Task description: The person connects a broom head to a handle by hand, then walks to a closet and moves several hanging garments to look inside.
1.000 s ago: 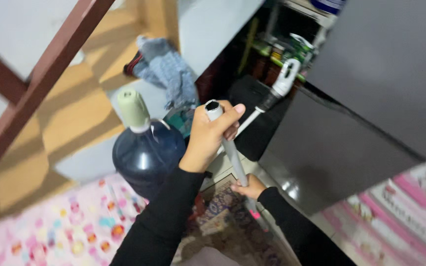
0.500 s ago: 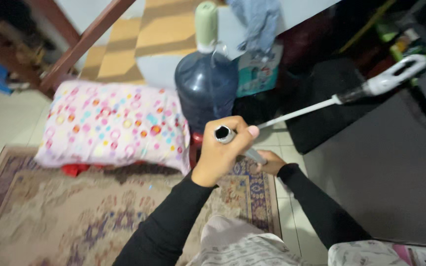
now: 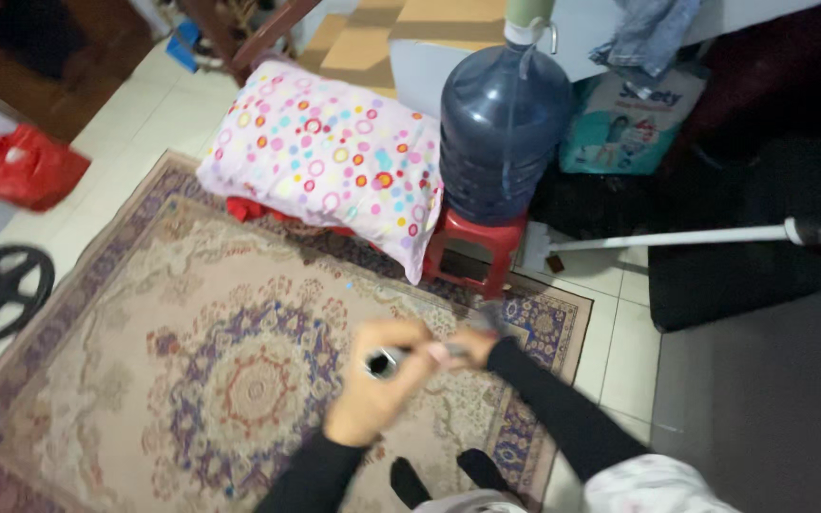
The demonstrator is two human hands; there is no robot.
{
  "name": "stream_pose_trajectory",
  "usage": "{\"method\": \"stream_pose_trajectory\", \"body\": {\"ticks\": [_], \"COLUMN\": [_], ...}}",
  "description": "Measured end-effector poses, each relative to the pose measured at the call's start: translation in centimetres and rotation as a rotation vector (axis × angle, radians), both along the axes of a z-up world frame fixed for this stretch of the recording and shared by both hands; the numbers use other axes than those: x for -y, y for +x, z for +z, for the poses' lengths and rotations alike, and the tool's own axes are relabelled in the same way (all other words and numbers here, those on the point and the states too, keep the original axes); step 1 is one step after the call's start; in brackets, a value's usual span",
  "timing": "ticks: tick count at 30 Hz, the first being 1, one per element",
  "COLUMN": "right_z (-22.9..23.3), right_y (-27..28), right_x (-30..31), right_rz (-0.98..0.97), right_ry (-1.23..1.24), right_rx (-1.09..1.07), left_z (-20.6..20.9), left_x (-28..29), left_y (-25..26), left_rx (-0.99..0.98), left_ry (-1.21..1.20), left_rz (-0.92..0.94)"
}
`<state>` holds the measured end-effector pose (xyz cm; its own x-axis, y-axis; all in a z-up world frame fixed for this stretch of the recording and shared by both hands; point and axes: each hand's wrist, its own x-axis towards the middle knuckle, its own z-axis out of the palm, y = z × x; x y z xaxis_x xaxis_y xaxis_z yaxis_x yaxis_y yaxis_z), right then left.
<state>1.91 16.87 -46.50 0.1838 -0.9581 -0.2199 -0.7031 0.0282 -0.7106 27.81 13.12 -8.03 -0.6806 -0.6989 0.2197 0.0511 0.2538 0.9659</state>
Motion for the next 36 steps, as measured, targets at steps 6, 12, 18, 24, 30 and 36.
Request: {"method": "stream_pose_trajectory", "body": {"ticks": [6, 12, 18, 24, 30, 36], "right_z": [8.9, 5.5, -0.6, -4.6, -0.2, 5.2], "right_y": [12.2, 7.1, -2.5, 6.4, 21.5, 23.2], "right_x": [4.1, -2.1, -5.9, 2.7, 14.0, 12.4], "right_rz": [0.137, -0.176, -0.155, 0.124, -0.032, -0.113], "right_ry": [-0.32, -0.463, -0.183, -0.228, -0.343, -0.44], "right_rx": [0.185, 0.481, -0.03, -0.082, 0.154, 0.109], "left_z": [10.3, 8.6, -6.5, -6.7, 3.6, 5.9], "left_x": [-0.9, -2.2, -1.6, 2.0, 5.3, 7.8], "left_y": [0.4, 4.0, 0.4, 8.1, 14.6, 19.8], "left_rx": [0.075, -0.349, -0.242, -0.233, -0.143, -0.543], "left_ry": [-0.005, 0.148, 0.475, 0.328, 0.047, 0.213], "left_rz": [0.111, 0.146, 0.406, 0.454, 0.446, 0.303]}}
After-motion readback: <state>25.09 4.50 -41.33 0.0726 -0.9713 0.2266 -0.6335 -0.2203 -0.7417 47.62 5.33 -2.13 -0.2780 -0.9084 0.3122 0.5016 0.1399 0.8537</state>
